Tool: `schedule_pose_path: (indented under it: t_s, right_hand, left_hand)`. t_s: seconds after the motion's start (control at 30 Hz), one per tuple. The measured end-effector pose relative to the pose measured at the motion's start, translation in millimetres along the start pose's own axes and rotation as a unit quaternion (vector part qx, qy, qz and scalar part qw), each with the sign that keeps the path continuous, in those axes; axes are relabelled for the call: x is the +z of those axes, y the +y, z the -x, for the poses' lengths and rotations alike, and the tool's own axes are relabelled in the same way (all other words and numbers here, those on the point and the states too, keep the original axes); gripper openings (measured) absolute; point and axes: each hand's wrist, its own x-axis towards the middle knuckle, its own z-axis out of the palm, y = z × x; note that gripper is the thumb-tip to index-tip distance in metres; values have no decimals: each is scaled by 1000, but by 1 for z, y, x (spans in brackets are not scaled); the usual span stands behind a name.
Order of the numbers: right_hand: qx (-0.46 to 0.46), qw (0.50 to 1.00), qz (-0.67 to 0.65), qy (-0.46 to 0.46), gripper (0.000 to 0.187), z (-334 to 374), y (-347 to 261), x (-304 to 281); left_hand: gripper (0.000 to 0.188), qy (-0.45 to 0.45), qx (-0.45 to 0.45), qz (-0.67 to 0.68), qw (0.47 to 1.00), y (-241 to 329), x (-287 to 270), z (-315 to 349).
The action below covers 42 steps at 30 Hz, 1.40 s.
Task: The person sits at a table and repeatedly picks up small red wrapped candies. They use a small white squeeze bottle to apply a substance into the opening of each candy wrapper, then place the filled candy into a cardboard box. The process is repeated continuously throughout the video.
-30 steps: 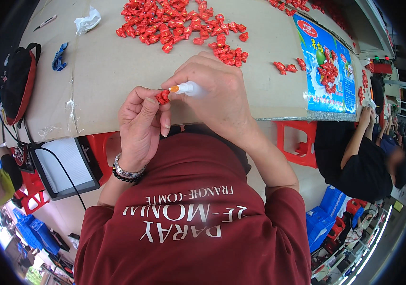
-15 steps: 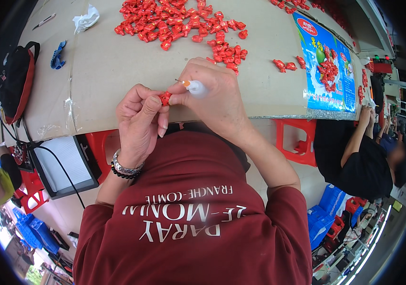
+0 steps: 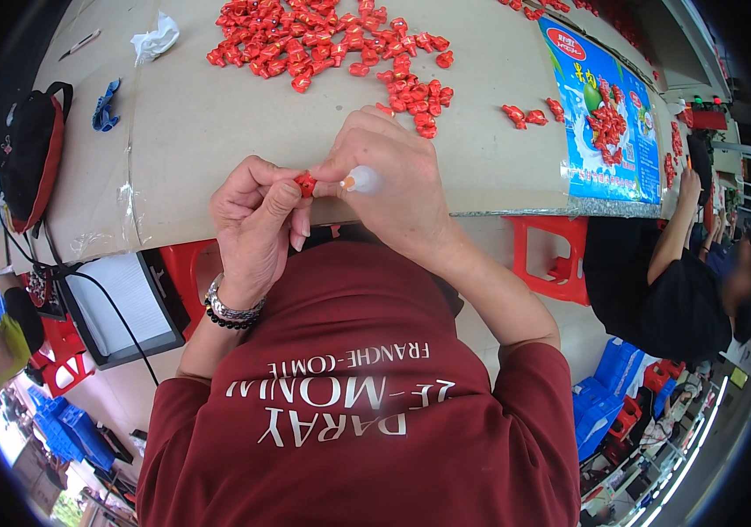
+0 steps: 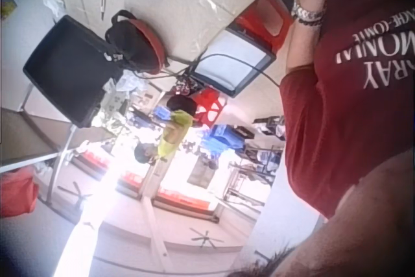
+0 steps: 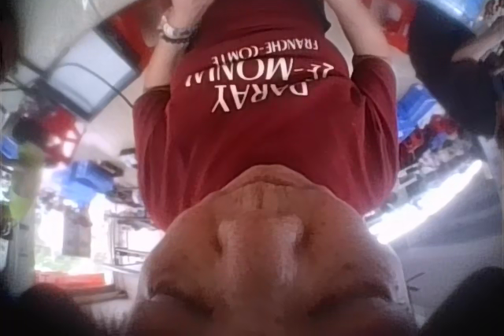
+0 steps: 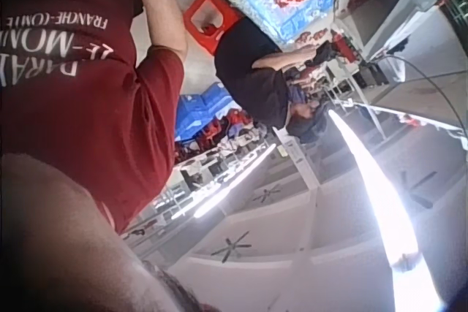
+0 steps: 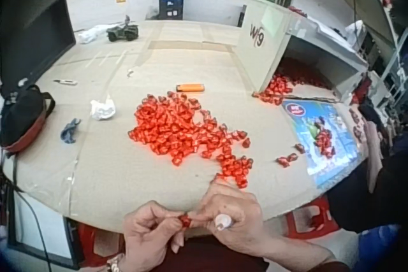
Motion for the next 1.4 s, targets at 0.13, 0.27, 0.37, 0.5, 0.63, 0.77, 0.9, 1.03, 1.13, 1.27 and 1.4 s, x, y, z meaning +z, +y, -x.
schedule_pose_path:
  t_s: [0.13,0.27,0.37,0.5,0.63,0.77,0.9,1.03,1.13,1.27,1.4]
  right_hand:
    - [-65,997,34,-20,22,-3,3,-10]
    - [-61,997,35,12,22,-5,-2,-12]
    - [38,998,-16,47,21,-2,-10,-11]
    - [131,990,-48,35,17,5,-16,-11]
    - [125,991,-39,11,19,11,-18,-11]
    - [102,993,-20,45,13,13,-13,-6]
    - [113,992,-26,58,10,13,-9,-5]
    - [81,996,-27,31,10,13,-5,-8]
    - [55,998,-26,22,11,12,0,-10]
    - [29,999,-43,16,12,14,6,-10]
    - [14,999,-42,0,14,16,7,-12]
  left_hand:
    - [8,11,34,-49,998,4,7,-2]
    - [10,27,107,-180,977,3,5,-1]
    - [14,34,158,-211,964,3,4,-1]
    - [20,46,223,-271,935,-5,5,-1]
    - [23,48,187,-229,954,-5,8,1]
    - [24,51,33,-146,987,4,12,2]
    - [22,35,18,-85,996,3,11,1]
    - [14,27,1,-34,999,0,12,1]
    - [12,13,8,-29,999,-4,10,2]
    - [10,4,28,-51,998,-8,9,2]
    - [8,7,49,-104,993,-7,10,3]
